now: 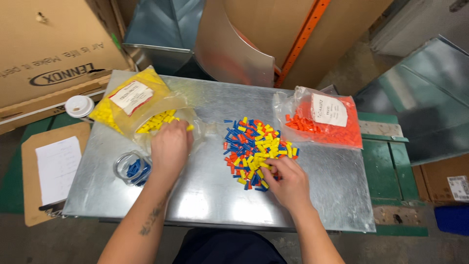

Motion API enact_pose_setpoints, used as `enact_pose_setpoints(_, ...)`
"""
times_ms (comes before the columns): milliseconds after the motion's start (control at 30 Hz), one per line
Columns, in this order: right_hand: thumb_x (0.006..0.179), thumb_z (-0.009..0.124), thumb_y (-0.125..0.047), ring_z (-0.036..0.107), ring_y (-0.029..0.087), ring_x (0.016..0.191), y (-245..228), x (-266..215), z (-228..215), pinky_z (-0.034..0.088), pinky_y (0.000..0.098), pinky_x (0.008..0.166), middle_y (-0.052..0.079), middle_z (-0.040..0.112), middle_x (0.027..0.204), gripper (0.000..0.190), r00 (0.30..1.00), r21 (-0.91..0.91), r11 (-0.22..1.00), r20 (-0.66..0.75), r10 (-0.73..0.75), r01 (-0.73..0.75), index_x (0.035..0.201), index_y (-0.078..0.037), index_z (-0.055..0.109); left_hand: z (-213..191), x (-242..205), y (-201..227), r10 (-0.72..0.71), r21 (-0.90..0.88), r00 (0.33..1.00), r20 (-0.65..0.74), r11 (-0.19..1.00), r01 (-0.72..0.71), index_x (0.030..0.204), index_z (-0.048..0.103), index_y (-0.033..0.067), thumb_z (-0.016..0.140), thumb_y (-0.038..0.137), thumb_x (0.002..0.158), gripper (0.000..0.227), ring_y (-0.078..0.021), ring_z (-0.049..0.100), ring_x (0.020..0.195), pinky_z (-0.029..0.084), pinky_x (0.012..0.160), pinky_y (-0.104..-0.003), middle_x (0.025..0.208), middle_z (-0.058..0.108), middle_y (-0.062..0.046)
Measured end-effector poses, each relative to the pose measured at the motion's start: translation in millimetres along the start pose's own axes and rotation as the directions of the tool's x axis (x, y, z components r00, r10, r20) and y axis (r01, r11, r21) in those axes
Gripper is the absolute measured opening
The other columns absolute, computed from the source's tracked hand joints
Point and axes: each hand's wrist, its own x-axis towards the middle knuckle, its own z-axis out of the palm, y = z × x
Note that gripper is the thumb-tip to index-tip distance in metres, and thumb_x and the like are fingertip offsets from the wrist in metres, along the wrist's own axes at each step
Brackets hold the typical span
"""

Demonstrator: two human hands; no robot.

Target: The person sorts small plastic pieces by color on a metal table. They pick up yellow, blue, and red pieces from a mixed pile and place them into separate clear plastic bags labeled by color.

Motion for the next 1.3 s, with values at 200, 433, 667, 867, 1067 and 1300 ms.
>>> enact_pose_setpoints(200, 0.089, 0.08, -0.011, 0.068, 0.021, 0.069, -57.9, 54.7, 58.5, 0.059, 0.0345, 0.072, 0.002, 0.066, 0.07, 0.013, 0.947, 0.221, 0.969, 0.273, -0.168, 0.109, 0.102, -0.011, 0.082, -17.7, -12.7, -3.7, 0.003, 0.026, 0.995, -0.095, 1.0, 0.0, 0.105, 0.074, 0.0168, 0.074, 0.024, 0.091, 0.016, -0.0215, 0.072, 0.086, 0.059, 0.073, -0.035, 0.086, 0.069, -0.002)
enact_pose_setpoints(433, 0.092, 0.072, -0.023, 0.073, 0.03, 0.092, -91.8, 116.5, 156.8, 0.059, 0.0451, 0.087, 0.006, 0.071, 0.083, 0.016, 0.849, 0.164, 0.927, 0.372, -0.375, 0.337, 0.106, -0.016, 0.075, -13.4, -83.2, 18.9, -0.039, -0.057, 0.997, -0.064, 0.998, 0.036, 0.098, 0.068, 0.0253, 0.069, 0.032, 0.092, 0.009, -0.0177, 0.069, 0.083, 0.059, 0.068, -0.034, 0.08, 0.059, 0.004)
enact_pose_setpoints(667, 0.094, 0.069, -0.025, 0.074, 0.029, 0.095, -86.2, 120.3, 148.3, 0.058, 0.0444, 0.092, 0.004, 0.074, 0.09, 0.021, 0.811, 0.11, 0.949, 0.496, -0.311, 0.296, 0.113, -0.019, 0.075, -11.8, -107.4, 53.9, 0.078, -0.272, 0.979, 0.19, 0.962, -0.024, 0.111, 0.073, 0.0203, 0.072, 0.028, 0.093, 0.02, -0.0172, 0.07, 0.086, 0.058, 0.075, -0.031, 0.082, 0.064, 0.002)
enact_pose_setpoints(867, 0.093, 0.074, -0.023, 0.072, 0.025, 0.083, -6.8, 81.1, 59.4, 0.058, 0.0389, 0.084, 0.001, 0.067, 0.075, 0.018, 0.908, 0.022, 0.977, 0.366, -0.203, 0.21, 0.111, -0.022, 0.079, -6.3, -98.4, 78.2, 0.254, -0.388, 0.923, 0.289, 0.913, -0.13, 0.114, 0.073, 0.0135, 0.072, 0.023, 0.095, 0.021, -0.0208, 0.068, 0.088, 0.055, 0.079, -0.033, 0.087, 0.065, -0.003)
enact_pose_setpoints(1067, 0.089, 0.08, -0.025, 0.069, 0.02, 0.073, 40.5, 9.2, -7.5, 0.059, 0.034, 0.076, -0.004, 0.063, 0.065, 0.012, 0.974, -0.023, 1.0, 0.228, 0.001, 0.005, 0.101, -0.027, 0.081, 26.3, -88.5, 97.6, 0.35, -0.327, 0.9, 0.26, 0.909, -0.259, 0.101, 0.075, 0.0148, 0.073, 0.017, 0.092, 0.01, -0.0203, 0.066, 0.087, 0.053, 0.078, -0.032, 0.086, 0.064, -0.002)
enact_pose_setpoints(1300, 0.084, 0.081, -0.023, 0.068, 0.019, 0.067, 15.0, -47.4, 4.9, 0.057, 0.0323, 0.067, -0.004, 0.062, 0.061, 0.012, 0.969, 0.033, 0.999, 0.246, 0.006, -0.014, 0.096, -0.025, 0.084, 32.0, -81.0, 100.5, 0.33, -0.226, 0.891, 0.313, 0.936, -0.268, 0.091, 0.077, 0.0141, 0.072, 0.017, 0.088, 0.006, -0.0196, 0.067, 0.084, 0.053, 0.075, -0.031, 0.08, 0.065, -0.002)
